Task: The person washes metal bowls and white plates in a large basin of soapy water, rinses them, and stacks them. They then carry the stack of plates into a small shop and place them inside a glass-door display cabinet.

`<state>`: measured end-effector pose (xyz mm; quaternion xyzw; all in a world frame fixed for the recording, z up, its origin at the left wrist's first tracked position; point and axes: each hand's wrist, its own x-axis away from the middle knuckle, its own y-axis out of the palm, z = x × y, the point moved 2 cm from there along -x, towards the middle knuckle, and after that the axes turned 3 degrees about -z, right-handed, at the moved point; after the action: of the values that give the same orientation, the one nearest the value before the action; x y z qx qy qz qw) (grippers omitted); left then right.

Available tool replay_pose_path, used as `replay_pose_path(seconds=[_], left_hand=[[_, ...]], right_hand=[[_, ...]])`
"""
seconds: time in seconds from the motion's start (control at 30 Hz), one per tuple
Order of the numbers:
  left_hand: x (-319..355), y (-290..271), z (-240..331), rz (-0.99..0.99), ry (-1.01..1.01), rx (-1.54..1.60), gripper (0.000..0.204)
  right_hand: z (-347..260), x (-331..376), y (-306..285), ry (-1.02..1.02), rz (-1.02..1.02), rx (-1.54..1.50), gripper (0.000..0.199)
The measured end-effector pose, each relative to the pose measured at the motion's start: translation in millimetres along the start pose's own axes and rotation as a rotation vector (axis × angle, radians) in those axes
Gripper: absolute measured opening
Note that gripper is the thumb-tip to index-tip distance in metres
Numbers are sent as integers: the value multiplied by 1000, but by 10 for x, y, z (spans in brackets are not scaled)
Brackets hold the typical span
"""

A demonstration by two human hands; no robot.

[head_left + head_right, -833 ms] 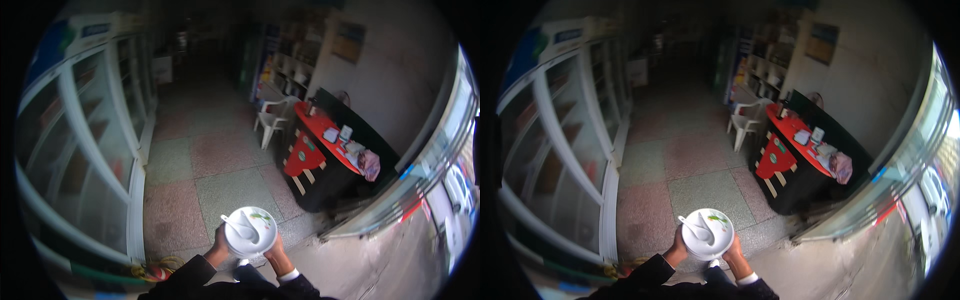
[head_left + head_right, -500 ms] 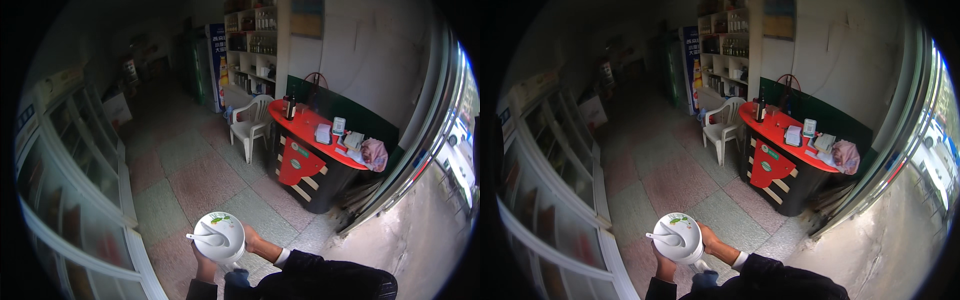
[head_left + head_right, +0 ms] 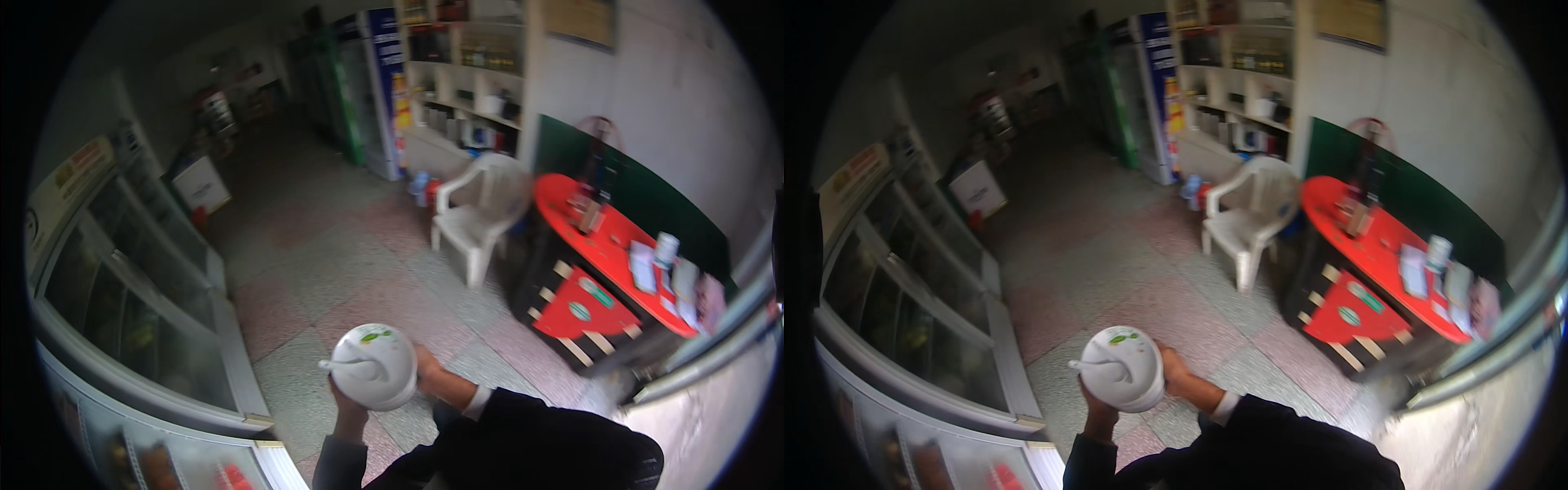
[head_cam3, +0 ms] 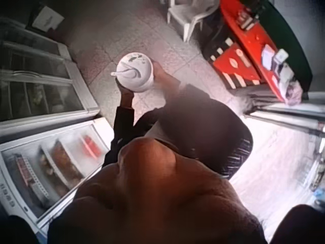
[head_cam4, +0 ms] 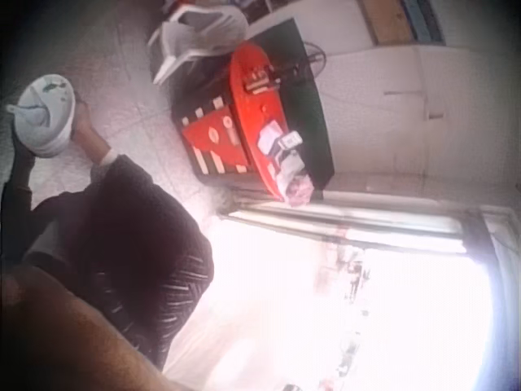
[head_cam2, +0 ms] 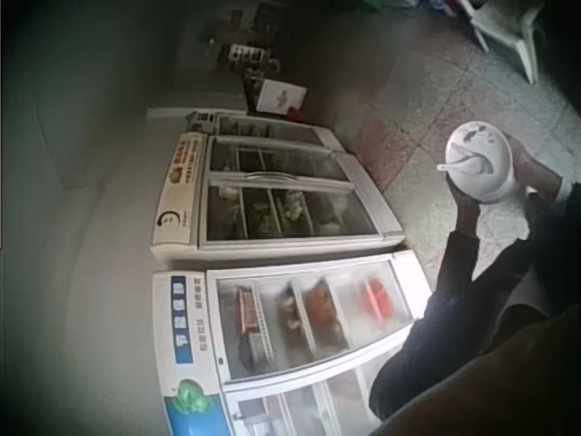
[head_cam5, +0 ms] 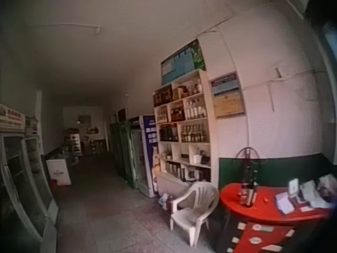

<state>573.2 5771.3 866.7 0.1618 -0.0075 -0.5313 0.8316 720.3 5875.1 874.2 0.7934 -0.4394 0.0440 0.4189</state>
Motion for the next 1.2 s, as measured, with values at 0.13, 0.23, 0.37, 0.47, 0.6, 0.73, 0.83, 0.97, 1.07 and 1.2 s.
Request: replay_pose_path(seconds=[0.13, 0.23, 0.37, 0.47, 0.6, 0.73, 0.83, 0.97, 1.07, 1.2], left_hand=[[-1730, -523, -470, 121, -257, 245, 49], [-3016, -828, -648, 155, -211, 289, 47], [-4637, -1358, -739, 353, -285, 305, 51], [-5870, -1785, -850, 341, -274, 441, 52], [-7436, -2318, -1178, 426, -280, 398, 53], [-9075, -2855, -1440, 432, -293, 391, 51], [-10386, -3127, -1458, 444, -241, 390, 50], [-12100, -3658, -1354, 406, -279, 310, 52], [-13395, -4009, -1466, 345, -272, 325, 52], [-15041, -4520, -1826, 287, -245, 309, 51]], right_hand=[[-546, -1733, 266, 47, -27, -49, 42], [-1043, -3000, 608, -47, -58, -39, 44], [-1729, -4534, 1211, 28, -186, -21, 43], [-2190, -5710, 1658, 13, -163, 6, 43], [-2721, -7255, 2030, -14, -283, 6, 43], [-3167, -8891, 2471, -45, -330, 18, 42], [-3656, -10055, 2920, -166, -262, 104, 48], [-4338, -11436, 3539, -285, -350, 174, 44], [-4736, -12590, 3851, -235, -323, 4, 44], [-5267, -14305, 4147, -181, -324, -22, 46]])
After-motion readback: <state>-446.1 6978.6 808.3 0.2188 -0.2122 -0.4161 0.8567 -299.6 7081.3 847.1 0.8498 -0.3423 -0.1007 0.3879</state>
